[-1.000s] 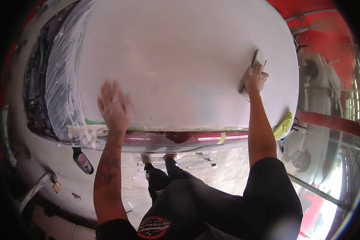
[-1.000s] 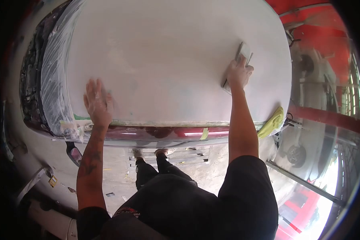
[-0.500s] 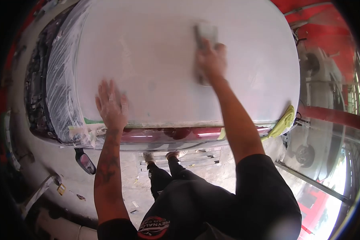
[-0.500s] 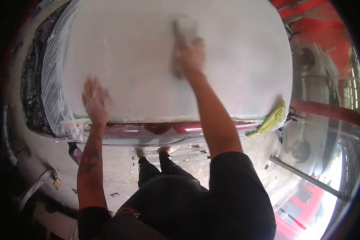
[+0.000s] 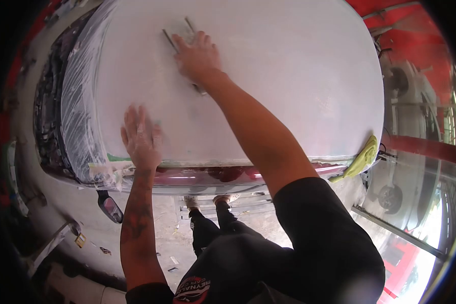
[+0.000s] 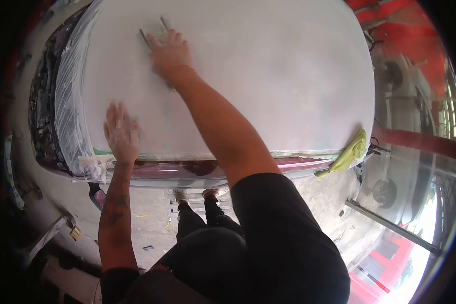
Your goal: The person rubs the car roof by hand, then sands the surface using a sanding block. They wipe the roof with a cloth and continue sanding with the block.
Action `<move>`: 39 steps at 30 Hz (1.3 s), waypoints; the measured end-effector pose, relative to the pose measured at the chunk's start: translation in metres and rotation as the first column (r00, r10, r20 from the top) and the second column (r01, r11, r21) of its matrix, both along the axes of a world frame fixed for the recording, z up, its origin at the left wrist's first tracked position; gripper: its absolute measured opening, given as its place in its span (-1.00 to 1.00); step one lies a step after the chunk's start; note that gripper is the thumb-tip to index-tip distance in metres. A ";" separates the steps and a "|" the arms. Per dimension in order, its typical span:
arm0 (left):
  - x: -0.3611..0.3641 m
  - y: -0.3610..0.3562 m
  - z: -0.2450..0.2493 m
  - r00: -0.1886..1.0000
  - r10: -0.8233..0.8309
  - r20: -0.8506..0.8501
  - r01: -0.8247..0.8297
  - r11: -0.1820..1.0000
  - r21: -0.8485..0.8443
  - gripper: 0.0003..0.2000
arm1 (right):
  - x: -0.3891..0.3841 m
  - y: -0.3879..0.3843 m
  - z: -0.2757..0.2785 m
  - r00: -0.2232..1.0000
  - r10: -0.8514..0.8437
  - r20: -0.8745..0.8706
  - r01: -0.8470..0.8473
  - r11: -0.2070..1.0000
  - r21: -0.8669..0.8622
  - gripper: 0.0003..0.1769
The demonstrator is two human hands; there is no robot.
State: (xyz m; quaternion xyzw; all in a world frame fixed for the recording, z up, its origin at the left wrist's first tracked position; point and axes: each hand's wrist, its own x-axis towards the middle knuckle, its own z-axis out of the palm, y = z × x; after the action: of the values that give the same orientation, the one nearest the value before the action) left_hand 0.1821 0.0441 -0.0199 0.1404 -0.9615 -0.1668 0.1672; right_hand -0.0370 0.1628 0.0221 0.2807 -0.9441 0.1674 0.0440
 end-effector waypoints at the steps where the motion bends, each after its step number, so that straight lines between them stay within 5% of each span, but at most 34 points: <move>1: -0.004 0.001 -0.001 1.000 -0.002 -0.011 0.002 1.000 0.003 -0.39 | -0.009 0.029 0.003 0.994 -0.103 -0.028 0.104 0.994 0.018 -0.39; 7: -0.005 0.003 -0.001 0.999 0.051 0.003 -0.050 0.999 -0.021 -0.39 | -0.057 0.293 0.018 0.642 -0.765 0.061 0.744 0.640 0.192 -0.32; 9: -0.002 0.004 0.003 0.998 0.034 0.046 -0.034 0.999 -0.002 -0.39 | -0.058 0.270 0.019 0.631 -0.776 0.018 0.749 0.615 0.246 -0.32; 11: -0.003 0.001 0.001 0.999 0.032 0.028 -0.032 0.999 -0.007 -0.39 | -0.059 0.192 0.030 0.729 -0.683 0.044 0.663 0.720 0.202 -0.31; 14: -0.001 0.004 0.001 0.999 0.026 0.020 -0.026 1.000 -0.012 -0.41 | -0.043 0.046 0.005 0.938 -0.347 0.018 0.346 0.937 0.050 -0.24; 17: -0.001 0.004 0.003 1.000 0.019 0.000 -0.019 1.000 -0.015 -0.44 | -0.031 -0.020 0.011 0.979 -0.148 0.139 0.144 0.989 0.037 -0.33; 21: -0.001 0.002 0.003 1.000 0.008 0.002 -0.008 1.000 0.009 -0.43 | -0.044 0.083 0.012 0.955 -0.294 0.031 0.292 0.955 0.056 -0.40; 25: -0.001 0.001 -0.001 0.999 0.032 0.009 -0.032 0.999 -0.019 -0.40 | -0.078 0.277 0.002 0.684 -0.729 -0.021 0.716 0.666 0.210 -0.33; 28: -0.001 0.002 -0.001 0.999 0.043 0.032 -0.043 0.999 -0.010 -0.39 | -0.074 0.262 0.018 0.569 -0.822 -0.018 0.806 0.553 0.212 -0.23; 31: -0.001 0.003 0.000 0.999 0.032 0.034 -0.031 0.999 -0.008 -0.39 | -0.063 0.136 0.027 0.795 -0.577 0.188 0.557 0.816 0.152 -0.21; 33: -0.002 0.002 0.000 1.000 0.019 0.014 -0.019 1.000 -0.012 -0.40 | -0.051 0.041 -0.013 0.931 -0.336 -0.144 0.343 0.939 0.028 -0.35; 35: 0.000 0.001 -0.001 1.000 0.006 0.012 -0.005 0.999 -0.031 -0.42 | -0.030 -0.020 0.002 0.992 -0.127 0.004 0.127 0.989 0.072 -0.39; 39: -0.001 0.002 -0.002 1.000 0.016 0.002 -0.016 1.000 -0.018 -0.44 | -0.044 0.044 0.004 0.985 -0.169 -0.036 0.171 0.985 0.039 -0.42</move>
State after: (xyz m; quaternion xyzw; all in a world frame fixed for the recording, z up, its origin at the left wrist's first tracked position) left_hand 0.1816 0.0462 -0.0215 0.1468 -0.9619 -0.1567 0.1690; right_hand -0.0808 0.2065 0.0260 0.2027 -0.9671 0.1384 0.0676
